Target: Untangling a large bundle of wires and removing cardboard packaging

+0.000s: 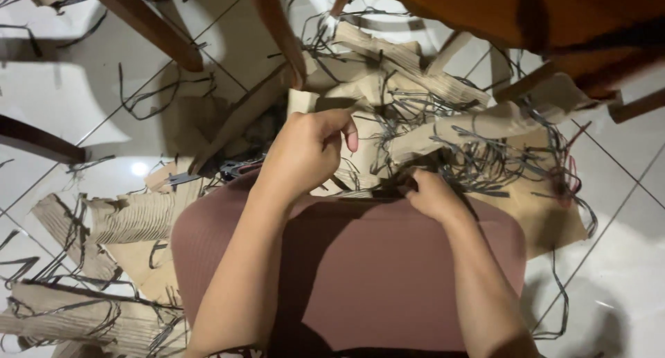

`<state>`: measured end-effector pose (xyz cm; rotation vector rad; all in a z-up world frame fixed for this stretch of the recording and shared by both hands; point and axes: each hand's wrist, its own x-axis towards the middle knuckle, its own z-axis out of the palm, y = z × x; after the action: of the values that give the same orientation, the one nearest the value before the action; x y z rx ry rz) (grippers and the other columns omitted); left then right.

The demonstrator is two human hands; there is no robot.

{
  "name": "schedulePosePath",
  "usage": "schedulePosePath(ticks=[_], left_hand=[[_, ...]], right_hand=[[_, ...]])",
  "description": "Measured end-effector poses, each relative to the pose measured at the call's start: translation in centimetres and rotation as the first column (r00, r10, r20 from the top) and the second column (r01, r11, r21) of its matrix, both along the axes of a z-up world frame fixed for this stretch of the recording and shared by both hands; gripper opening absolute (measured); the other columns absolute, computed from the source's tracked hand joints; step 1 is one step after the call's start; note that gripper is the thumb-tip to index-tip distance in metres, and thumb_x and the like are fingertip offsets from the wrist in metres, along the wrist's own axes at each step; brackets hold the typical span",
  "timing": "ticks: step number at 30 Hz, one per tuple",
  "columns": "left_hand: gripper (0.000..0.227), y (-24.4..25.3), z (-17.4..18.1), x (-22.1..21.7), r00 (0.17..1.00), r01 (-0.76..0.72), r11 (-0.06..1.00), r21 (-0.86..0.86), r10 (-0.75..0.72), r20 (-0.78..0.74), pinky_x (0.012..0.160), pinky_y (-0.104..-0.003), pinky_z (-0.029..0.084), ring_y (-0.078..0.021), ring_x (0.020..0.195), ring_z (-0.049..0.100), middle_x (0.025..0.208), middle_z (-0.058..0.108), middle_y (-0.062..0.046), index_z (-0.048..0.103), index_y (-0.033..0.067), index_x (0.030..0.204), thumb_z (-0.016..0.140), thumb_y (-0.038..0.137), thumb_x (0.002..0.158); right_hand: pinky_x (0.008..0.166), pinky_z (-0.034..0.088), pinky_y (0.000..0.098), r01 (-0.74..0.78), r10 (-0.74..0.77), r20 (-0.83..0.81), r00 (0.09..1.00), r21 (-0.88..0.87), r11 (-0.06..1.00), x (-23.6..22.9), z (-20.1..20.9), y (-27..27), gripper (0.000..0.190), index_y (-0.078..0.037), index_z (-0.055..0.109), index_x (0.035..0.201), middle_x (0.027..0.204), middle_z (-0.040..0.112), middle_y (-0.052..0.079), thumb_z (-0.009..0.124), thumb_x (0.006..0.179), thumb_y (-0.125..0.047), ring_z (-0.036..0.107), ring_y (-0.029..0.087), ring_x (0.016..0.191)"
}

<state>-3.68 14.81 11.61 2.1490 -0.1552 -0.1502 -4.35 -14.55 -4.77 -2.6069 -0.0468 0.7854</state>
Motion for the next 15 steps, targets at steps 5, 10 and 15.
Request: schedulePosePath(ticks=[5,10,15], left_hand=[[0.025,-0.3,0.7,0.3,1.0,0.027,0.999,-0.043,-0.027,0.015,0.075,-0.056,0.054,-0.0469,0.081,0.069,0.069,0.068,-0.017,0.069,0.0194,0.08,0.047,0.007,0.083],[0.028,-0.3,0.2,1.2,0.999,0.019,0.999,-0.048,-0.017,0.046,0.071,-0.054,0.055,-0.0435,0.072,0.068,0.06,0.063,-0.012,0.068,0.0246,0.074,0.044,0.01,0.08],[0.024,0.3,0.3,1.8,0.995,0.07,0.989,0.13,-0.059,-0.082,0.079,-0.059,0.055,-0.0479,0.085,0.071,0.074,0.07,-0.022,0.072,0.0193,0.086,0.049,0.014,0.084]], right_hand=[[0.097,0.056,0.0512,0.11,-0.109,-0.006,0.994,0.036,0.993,1.1,-2.3,2.7,0.047,-0.008,0.07,0.124,0.116,0.074,0.02,0.072,0.083,-0.031,0.068,0.04,0.115],[0.101,0.052,0.0499,0.139,-0.148,0.02,0.989,0.233,0.962,2.0,-11.6,2.6,0.055,-0.024,0.067,0.131,0.123,0.072,0.014,0.079,0.083,-0.05,0.063,0.037,0.122],[0.116,0.044,0.0464,-0.074,0.073,0.014,0.997,0.229,0.971,2.9,-18.3,3.2,0.074,-0.015,0.059,0.147,0.149,0.056,0.022,0.08,0.081,-0.042,0.049,0.04,0.14]])
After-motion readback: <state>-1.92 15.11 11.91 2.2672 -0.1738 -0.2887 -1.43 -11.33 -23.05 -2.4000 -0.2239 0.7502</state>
